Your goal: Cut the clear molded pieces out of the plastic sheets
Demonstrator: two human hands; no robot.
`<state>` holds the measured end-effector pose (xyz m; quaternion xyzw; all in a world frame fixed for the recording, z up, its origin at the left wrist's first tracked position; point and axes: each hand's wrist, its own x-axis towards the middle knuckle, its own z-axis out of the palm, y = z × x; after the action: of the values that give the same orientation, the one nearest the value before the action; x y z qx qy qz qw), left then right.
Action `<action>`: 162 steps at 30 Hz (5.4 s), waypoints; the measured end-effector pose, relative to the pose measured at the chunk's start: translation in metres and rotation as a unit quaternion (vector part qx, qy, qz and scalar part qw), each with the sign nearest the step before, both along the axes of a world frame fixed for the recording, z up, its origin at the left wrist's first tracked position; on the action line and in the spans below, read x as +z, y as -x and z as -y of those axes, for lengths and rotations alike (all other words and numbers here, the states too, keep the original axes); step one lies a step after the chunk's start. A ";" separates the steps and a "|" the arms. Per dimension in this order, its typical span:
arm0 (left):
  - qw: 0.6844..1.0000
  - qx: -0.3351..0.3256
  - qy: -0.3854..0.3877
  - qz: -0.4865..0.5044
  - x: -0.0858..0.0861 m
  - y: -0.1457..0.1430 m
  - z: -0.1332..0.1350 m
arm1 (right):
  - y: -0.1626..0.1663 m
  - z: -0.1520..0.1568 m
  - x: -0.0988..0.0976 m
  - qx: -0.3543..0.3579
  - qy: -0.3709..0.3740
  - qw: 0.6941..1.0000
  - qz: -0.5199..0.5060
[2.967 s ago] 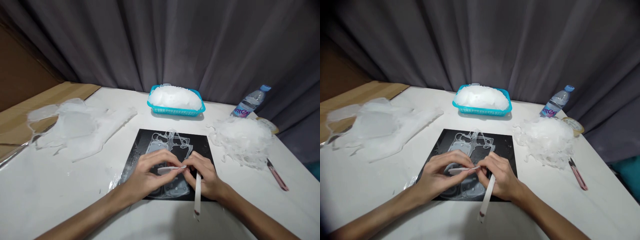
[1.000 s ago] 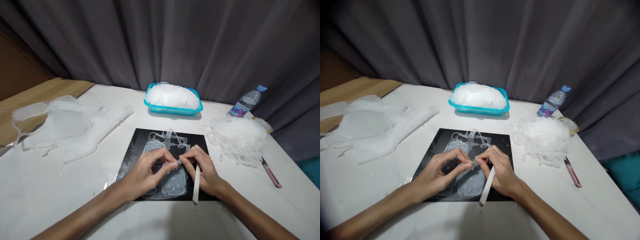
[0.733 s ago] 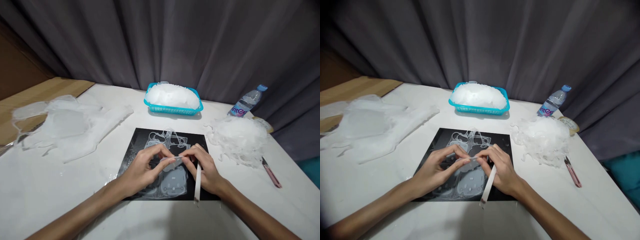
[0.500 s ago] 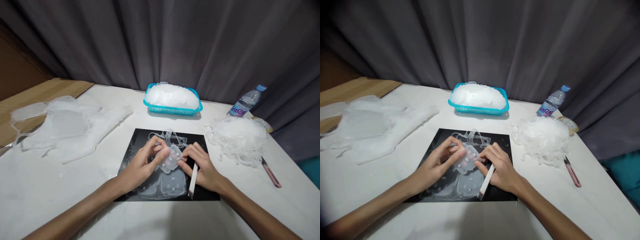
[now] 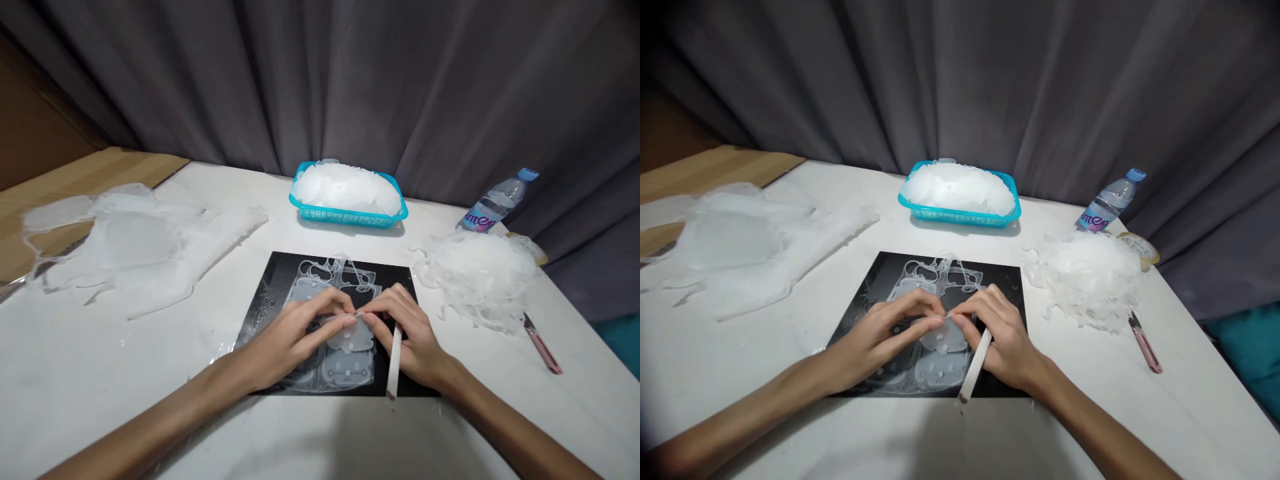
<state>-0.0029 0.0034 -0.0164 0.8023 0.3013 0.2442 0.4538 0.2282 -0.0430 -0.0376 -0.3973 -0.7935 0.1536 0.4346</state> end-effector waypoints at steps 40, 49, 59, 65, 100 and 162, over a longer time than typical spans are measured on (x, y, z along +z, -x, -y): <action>0.996 0.052 0.061 0.029 -0.002 -0.002 -0.006 | -0.001 -0.002 -0.003 -0.032 0.024 0.999 -0.003; 0.999 0.035 0.009 0.011 0.002 -0.002 -0.004 | 0.001 -0.001 -0.002 -0.048 -0.014 0.999 0.005; 0.999 0.032 -0.003 -0.009 -0.002 0.000 -0.004 | 0.000 -0.003 -0.002 -0.069 -0.005 0.998 -0.002; 0.998 0.060 0.007 0.030 -0.007 0.000 -0.005 | -0.002 -0.005 -0.002 -0.033 0.030 0.999 0.021; 0.998 0.038 -0.046 -0.005 -0.005 -0.004 0.000 | 0.000 -0.003 0.002 -0.027 0.014 0.999 -0.015; 0.978 0.035 0.193 0.069 -0.015 -0.004 -0.023 | -0.006 -0.007 -0.006 0.062 0.106 0.991 0.049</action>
<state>0.0015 0.0261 -0.0312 0.6699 0.3383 0.2516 0.6111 0.2337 -0.0357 -0.0438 -0.3980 -0.8165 0.2439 0.3398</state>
